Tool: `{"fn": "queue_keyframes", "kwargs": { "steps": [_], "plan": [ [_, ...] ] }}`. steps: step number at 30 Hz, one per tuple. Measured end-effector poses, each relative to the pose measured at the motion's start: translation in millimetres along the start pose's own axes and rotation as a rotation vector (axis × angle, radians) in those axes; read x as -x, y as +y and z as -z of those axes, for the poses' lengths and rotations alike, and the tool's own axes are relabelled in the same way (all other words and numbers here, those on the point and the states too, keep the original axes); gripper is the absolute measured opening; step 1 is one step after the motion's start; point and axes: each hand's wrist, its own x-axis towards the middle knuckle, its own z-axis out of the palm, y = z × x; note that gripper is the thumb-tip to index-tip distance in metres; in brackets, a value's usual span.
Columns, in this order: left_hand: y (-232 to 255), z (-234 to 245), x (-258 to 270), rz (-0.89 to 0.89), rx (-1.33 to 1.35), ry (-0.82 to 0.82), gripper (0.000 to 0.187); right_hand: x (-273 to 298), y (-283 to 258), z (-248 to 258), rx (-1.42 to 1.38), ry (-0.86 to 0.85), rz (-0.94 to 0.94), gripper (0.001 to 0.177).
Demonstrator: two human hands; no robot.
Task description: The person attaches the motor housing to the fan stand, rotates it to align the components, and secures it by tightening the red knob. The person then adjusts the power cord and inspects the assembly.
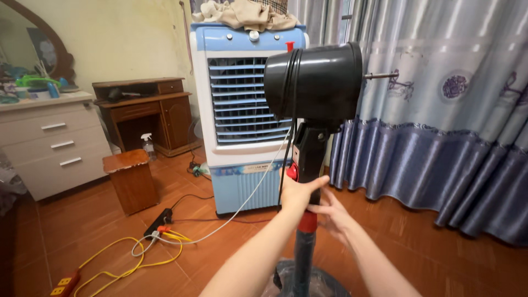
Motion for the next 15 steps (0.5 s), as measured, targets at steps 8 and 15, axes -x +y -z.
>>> {"fn": "queue_keyframes", "kwargs": {
  "steps": [8, 15],
  "plan": [
    [55.6, 32.7, -14.2, 0.189, 0.146, -0.211, 0.109, 4.9, -95.4, -40.0, 0.273, -0.164, 0.482, 0.096],
    [69.5, 32.6, -50.6, -0.381, -0.029, -0.302, 0.100, -33.5, -91.5, -52.9, 0.419, -0.023, 0.871, 0.088]
  ]
}}
